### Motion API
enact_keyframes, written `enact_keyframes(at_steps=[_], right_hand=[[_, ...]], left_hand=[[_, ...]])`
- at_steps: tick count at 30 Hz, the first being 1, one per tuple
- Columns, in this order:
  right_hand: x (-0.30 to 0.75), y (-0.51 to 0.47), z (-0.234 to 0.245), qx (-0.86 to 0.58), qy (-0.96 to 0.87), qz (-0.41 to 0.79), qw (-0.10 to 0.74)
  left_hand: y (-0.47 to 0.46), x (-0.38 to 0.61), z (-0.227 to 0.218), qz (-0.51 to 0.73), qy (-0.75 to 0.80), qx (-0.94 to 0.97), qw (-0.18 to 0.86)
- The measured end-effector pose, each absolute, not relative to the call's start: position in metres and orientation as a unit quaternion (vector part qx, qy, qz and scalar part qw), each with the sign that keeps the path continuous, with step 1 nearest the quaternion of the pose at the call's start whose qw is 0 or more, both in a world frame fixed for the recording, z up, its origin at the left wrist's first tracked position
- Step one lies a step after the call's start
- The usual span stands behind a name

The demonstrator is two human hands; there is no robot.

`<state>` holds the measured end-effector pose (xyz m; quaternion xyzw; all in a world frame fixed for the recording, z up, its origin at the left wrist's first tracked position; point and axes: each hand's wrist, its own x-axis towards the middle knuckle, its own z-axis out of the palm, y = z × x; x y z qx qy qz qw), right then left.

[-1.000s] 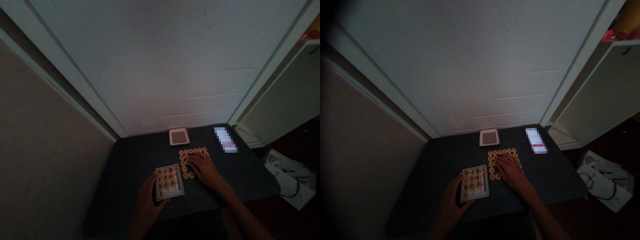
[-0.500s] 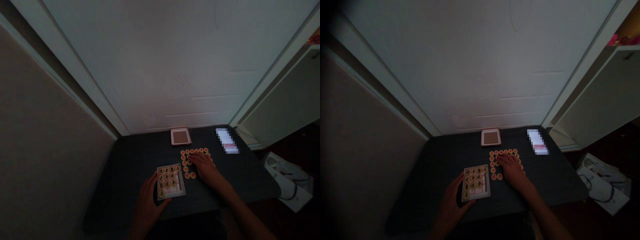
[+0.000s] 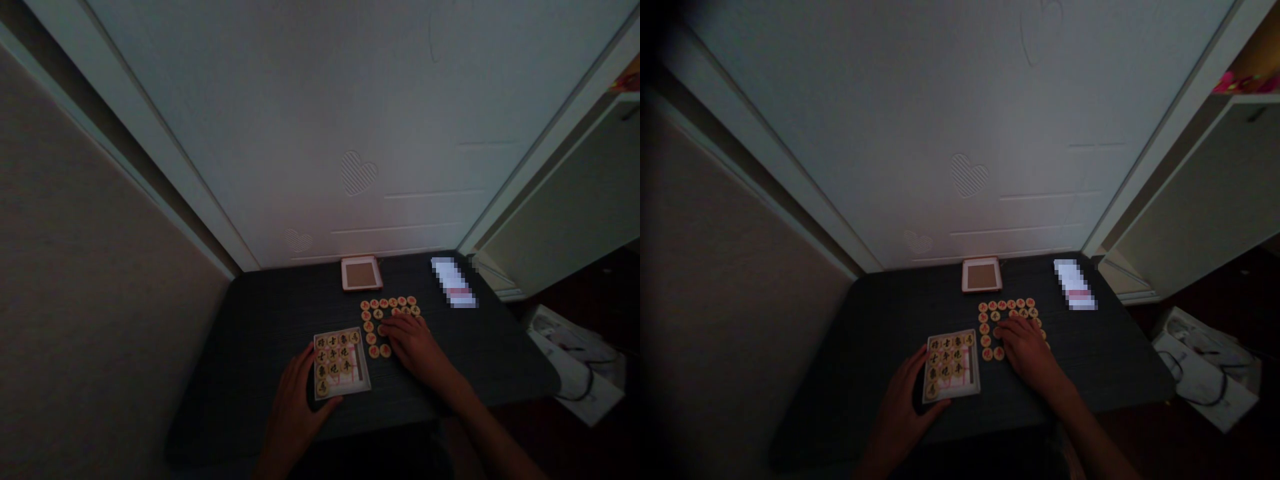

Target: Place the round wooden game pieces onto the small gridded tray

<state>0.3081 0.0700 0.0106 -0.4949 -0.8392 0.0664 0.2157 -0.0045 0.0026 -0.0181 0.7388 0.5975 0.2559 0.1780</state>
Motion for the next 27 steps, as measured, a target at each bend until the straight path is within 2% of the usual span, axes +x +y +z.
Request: enact_keyframes(at_steps=[13,18,23,25,27], right_hand=[[0.301,0.085,0.012,-0.523,-0.82,0.068,0.221],[0.302,0.063,0.019,-0.497,-0.801,0.112,0.315],[0.287,0.019,0.019,-0.459,-0.773,0.2,0.389],[0.278,0.005,0.018,-0.447,-0.764,0.221,0.41],[0.271,-0.004,0.018,-0.434,-0.759,0.241,0.421]], left_hand=[[0.002,-0.005,-0.02,0.261,0.598,0.737,0.174],[0.0,-0.006,-0.014,0.278,0.592,0.737,0.174],[-0.005,0.0,-0.004,0.39,0.585,0.7,0.125],[-0.009,0.012,0.004,0.418,0.58,0.684,0.144],[-0.013,0.028,0.014,0.422,0.573,0.671,0.209]])
